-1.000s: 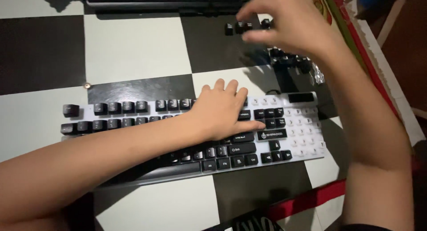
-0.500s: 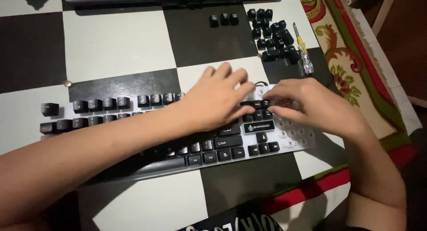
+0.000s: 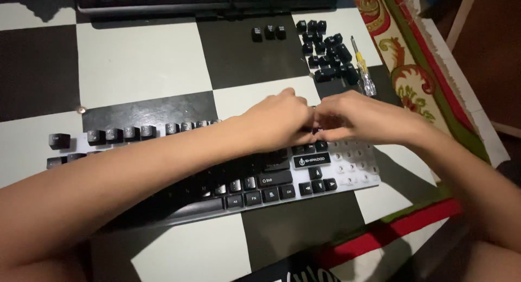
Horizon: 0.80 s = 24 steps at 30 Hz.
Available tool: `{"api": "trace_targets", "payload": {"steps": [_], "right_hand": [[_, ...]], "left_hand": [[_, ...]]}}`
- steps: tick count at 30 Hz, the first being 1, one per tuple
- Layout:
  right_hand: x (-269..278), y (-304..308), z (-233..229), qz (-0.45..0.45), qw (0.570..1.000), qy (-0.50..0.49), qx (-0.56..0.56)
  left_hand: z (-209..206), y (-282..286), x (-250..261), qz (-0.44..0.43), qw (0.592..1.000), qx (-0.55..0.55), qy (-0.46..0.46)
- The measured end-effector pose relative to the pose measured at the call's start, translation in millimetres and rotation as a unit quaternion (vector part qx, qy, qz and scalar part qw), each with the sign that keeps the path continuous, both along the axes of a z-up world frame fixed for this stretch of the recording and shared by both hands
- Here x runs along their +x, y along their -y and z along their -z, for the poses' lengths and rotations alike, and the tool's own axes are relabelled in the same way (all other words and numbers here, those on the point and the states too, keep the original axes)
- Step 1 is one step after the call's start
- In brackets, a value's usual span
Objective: Removing keycaps from a mechanical keyboard using a small screwdriver.
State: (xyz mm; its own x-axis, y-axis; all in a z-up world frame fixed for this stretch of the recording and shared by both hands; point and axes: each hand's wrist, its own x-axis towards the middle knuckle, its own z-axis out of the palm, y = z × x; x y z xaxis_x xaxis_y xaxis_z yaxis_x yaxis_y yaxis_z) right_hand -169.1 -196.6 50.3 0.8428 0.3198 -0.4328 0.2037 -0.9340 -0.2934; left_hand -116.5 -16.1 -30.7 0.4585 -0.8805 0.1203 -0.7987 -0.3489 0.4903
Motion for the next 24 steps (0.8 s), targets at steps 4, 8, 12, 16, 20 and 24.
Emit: {"api": "trace_targets", "payload": {"steps": [4, 8, 12, 16, 20, 24], "right_hand": [[1, 0, -2, -0.009, 1.0, -0.025, -0.009], [-1, -1, 0, -0.052, 0.998, -0.009, -0.02], [-5, -5, -6, 0.079, 0.992, -0.087, -0.052], [-9, 7, -11, 0.054, 0.987, -0.111, -0.106], [3, 35, -13, 0.019, 1.0, -0.009, 0.015], [4, 33, -20, 0.106, 0.987, -0.005, 0.12]], "left_hand": [[19, 0, -10, 0.031, 0.989, -0.073, 0.129], [24, -4, -16, 0.001, 0.974, -0.119, 0.192], [30, -3, -15, 0.005, 0.969, -0.13, 0.212], [30, -2, -14, 0.01, 0.967, -0.132, 0.22], [20, -2, -10, 0.021, 0.979, -0.105, 0.175], [10, -4, -19, 0.013, 0.995, -0.067, 0.076]]}}
